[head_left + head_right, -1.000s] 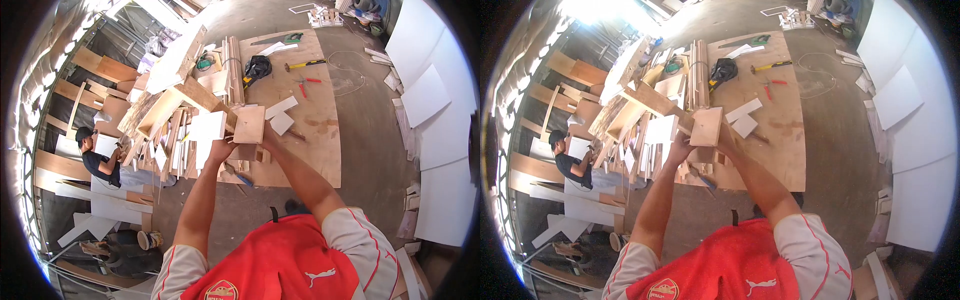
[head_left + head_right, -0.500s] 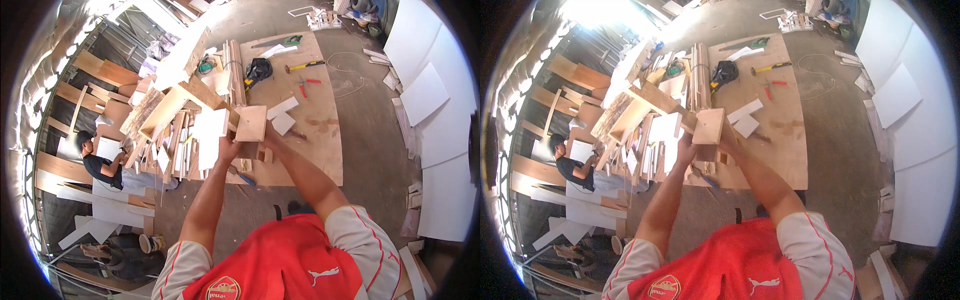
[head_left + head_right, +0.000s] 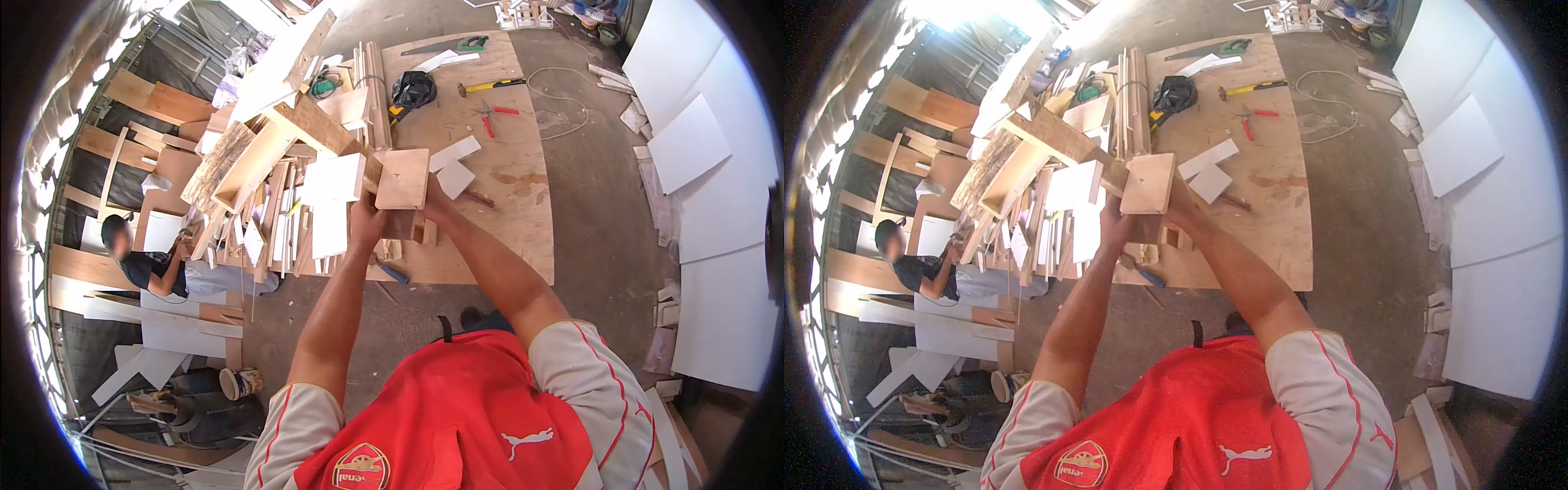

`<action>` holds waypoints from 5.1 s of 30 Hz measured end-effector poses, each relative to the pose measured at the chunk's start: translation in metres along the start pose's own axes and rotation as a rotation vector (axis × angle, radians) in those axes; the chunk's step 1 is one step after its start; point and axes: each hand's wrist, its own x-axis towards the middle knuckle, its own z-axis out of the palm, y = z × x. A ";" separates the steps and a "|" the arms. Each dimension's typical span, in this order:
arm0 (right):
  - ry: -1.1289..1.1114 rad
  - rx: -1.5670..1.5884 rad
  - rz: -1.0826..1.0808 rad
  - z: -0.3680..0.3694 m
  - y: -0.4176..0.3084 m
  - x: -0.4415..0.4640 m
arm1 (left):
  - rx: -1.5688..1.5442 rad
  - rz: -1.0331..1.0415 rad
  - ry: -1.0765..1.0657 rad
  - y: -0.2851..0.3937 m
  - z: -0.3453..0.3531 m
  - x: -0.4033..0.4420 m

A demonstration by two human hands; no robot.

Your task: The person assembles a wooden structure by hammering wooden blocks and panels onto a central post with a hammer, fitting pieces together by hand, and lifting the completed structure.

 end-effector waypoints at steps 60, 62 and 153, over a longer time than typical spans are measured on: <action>-0.032 -0.392 -0.084 0.036 0.004 0.010 | -0.723 0.251 0.255 0.006 0.023 -0.009; -0.070 -0.360 0.003 0.036 -0.002 0.013 | -0.736 0.224 0.241 0.007 0.019 -0.009; -1.426 -0.969 0.076 -0.206 0.012 -0.170 | -1.577 -0.317 0.952 0.060 0.444 -0.209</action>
